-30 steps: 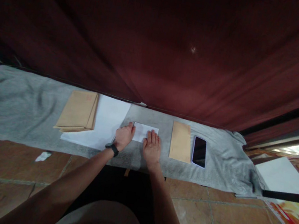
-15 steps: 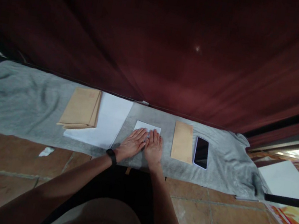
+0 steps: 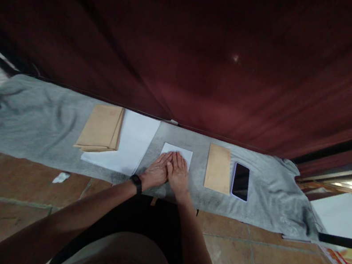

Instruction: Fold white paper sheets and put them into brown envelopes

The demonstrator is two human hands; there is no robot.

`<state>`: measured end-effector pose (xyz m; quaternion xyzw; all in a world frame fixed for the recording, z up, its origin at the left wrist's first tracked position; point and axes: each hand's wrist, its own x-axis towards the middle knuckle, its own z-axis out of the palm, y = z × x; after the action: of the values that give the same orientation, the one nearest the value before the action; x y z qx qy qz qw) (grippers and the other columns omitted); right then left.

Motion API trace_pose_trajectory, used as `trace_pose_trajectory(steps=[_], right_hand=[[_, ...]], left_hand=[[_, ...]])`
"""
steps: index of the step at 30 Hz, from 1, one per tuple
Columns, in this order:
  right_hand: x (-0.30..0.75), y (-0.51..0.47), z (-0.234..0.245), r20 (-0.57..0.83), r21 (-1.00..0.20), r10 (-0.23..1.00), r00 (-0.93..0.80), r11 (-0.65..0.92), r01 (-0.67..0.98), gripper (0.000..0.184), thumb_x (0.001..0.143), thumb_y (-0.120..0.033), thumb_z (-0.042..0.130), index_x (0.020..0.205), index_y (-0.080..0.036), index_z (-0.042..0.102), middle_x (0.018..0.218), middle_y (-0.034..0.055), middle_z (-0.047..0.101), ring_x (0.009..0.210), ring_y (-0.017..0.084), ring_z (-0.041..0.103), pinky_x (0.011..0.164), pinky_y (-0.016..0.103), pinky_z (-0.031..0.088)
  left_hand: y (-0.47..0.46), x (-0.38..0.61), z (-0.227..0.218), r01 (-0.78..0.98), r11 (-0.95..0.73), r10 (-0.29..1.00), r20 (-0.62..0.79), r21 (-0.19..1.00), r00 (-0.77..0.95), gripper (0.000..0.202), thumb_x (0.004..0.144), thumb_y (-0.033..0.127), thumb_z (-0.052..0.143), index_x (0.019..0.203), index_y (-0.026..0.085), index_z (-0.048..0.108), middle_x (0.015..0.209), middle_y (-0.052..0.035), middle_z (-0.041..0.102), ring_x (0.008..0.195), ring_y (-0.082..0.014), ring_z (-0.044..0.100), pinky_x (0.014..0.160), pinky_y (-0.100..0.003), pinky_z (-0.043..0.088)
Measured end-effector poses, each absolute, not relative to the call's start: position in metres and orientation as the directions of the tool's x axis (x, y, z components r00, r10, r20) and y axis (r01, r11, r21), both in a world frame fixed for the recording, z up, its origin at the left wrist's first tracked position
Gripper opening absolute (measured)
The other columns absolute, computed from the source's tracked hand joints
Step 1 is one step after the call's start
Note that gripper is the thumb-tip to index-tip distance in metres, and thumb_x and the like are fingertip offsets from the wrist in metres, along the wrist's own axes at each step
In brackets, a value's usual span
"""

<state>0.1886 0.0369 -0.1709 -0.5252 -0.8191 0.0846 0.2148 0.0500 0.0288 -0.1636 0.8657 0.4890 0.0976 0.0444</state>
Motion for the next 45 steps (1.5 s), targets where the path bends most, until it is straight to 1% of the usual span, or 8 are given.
trace_pose_trajectory(steps=[6, 10, 18, 22, 25, 28, 36, 45], right_hand=[[0.191, 0.035, -0.173, 0.256, -0.300, 0.902, -0.348, 0.416, 0.858, 0.054, 0.108, -0.036, 0.026, 0.155, -0.010, 0.035, 0.160, 0.0152, 0.036, 0.150, 0.023, 0.030, 0.121, 0.046, 0.028], [0.197, 0.033, -0.177, 0.272, -0.266, 0.907, -0.321, 0.392, 0.881, 0.056, 0.108, -0.038, 0.027, 0.155, -0.009, 0.035, 0.159, 0.0169, 0.037, 0.150, 0.024, 0.031, 0.121, 0.046, 0.029], [0.219, 0.029, -0.187, 0.327, -0.204, 0.904, -0.274, 0.351, 0.914, 0.057, 0.106, -0.038, 0.035, 0.155, -0.009, 0.033, 0.158, 0.0182, 0.038, 0.148, 0.026, 0.033, 0.119, 0.048, 0.028], [0.224, 0.027, -0.190, 0.333, -0.203, 0.912, -0.239, 0.317, 0.926, 0.060, 0.106, -0.039, 0.035, 0.156, -0.006, 0.031, 0.157, 0.0192, 0.041, 0.147, 0.027, 0.035, 0.119, 0.047, 0.028], [0.223, 0.026, -0.190, 0.334, -0.212, 0.913, -0.232, 0.313, 0.926, 0.059, 0.106, -0.038, 0.034, 0.156, -0.007, 0.032, 0.157, 0.0189, 0.041, 0.148, 0.027, 0.034, 0.119, 0.048, 0.028], [0.222, 0.026, -0.188, 0.327, -0.222, 0.917, -0.229, 0.310, 0.924, 0.056, 0.106, -0.036, 0.033, 0.155, -0.008, 0.034, 0.157, 0.0186, 0.041, 0.148, 0.027, 0.034, 0.119, 0.049, 0.028], [0.221, 0.027, -0.188, 0.335, -0.218, 0.917, -0.219, 0.301, 0.928, 0.054, 0.106, -0.032, 0.034, 0.154, -0.008, 0.035, 0.156, 0.0180, 0.042, 0.147, 0.027, 0.036, 0.119, 0.049, 0.028], [0.219, 0.026, -0.188, 0.355, -0.245, 0.921, -0.162, 0.259, 0.934, 0.054, 0.105, -0.032, 0.035, 0.153, -0.008, 0.038, 0.154, 0.0190, 0.044, 0.145, 0.029, 0.039, 0.118, 0.051, 0.029]], left_hand=[[0.029, 0.051, -0.163, 0.842, -0.516, 0.856, 0.126, 0.157, 0.501, 0.064, 0.099, 0.032, 0.039, 0.157, 0.008, 0.027, 0.163, -0.0187, 0.029, 0.154, -0.0281, 0.016, 0.126, -0.050, 0.013], [0.030, 0.050, -0.164, 0.846, -0.501, 0.865, 0.126, 0.184, 0.486, 0.063, 0.101, 0.034, 0.034, 0.157, 0.006, 0.026, 0.164, -0.0175, 0.027, 0.154, -0.0249, 0.017, 0.126, -0.046, 0.014], [0.027, 0.042, -0.169, 0.890, -0.418, 0.907, 0.147, 0.185, 0.395, 0.060, 0.102, 0.036, 0.030, 0.154, 0.005, 0.031, 0.164, -0.0172, 0.027, 0.154, -0.0241, 0.016, 0.126, -0.044, 0.018], [0.025, 0.038, -0.169, 0.922, -0.348, 0.934, 0.146, 0.171, 0.325, 0.061, 0.102, 0.036, 0.030, 0.153, 0.002, 0.032, 0.163, -0.0190, 0.028, 0.154, -0.0251, 0.017, 0.126, -0.044, 0.017], [0.026, 0.041, -0.166, 0.932, -0.326, 0.941, 0.144, 0.157, 0.305, 0.062, 0.102, 0.037, 0.031, 0.152, 0.000, 0.034, 0.162, -0.0206, 0.029, 0.154, -0.0270, 0.016, 0.127, -0.047, 0.013], [0.032, 0.050, -0.162, 0.923, -0.351, 0.934, 0.130, 0.157, 0.333, 0.061, 0.102, 0.038, 0.030, 0.152, 0.003, 0.035, 0.162, -0.0184, 0.031, 0.154, -0.0264, 0.016, 0.127, -0.047, 0.009], [0.058, 0.062, -0.163, 0.924, -0.319, 0.947, 0.095, 0.210, 0.305, 0.057, 0.101, 0.033, 0.030, 0.155, 0.013, 0.034, 0.164, -0.0119, 0.029, 0.154, -0.0240, 0.019, 0.126, -0.048, 0.013], [0.052, 0.046, -0.167, 0.952, -0.229, 0.972, 0.105, 0.204, 0.211, 0.060, 0.102, 0.037, 0.030, 0.156, 0.009, 0.031, 0.165, -0.0142, 0.025, 0.155, -0.0249, 0.016, 0.127, -0.045, 0.013]])
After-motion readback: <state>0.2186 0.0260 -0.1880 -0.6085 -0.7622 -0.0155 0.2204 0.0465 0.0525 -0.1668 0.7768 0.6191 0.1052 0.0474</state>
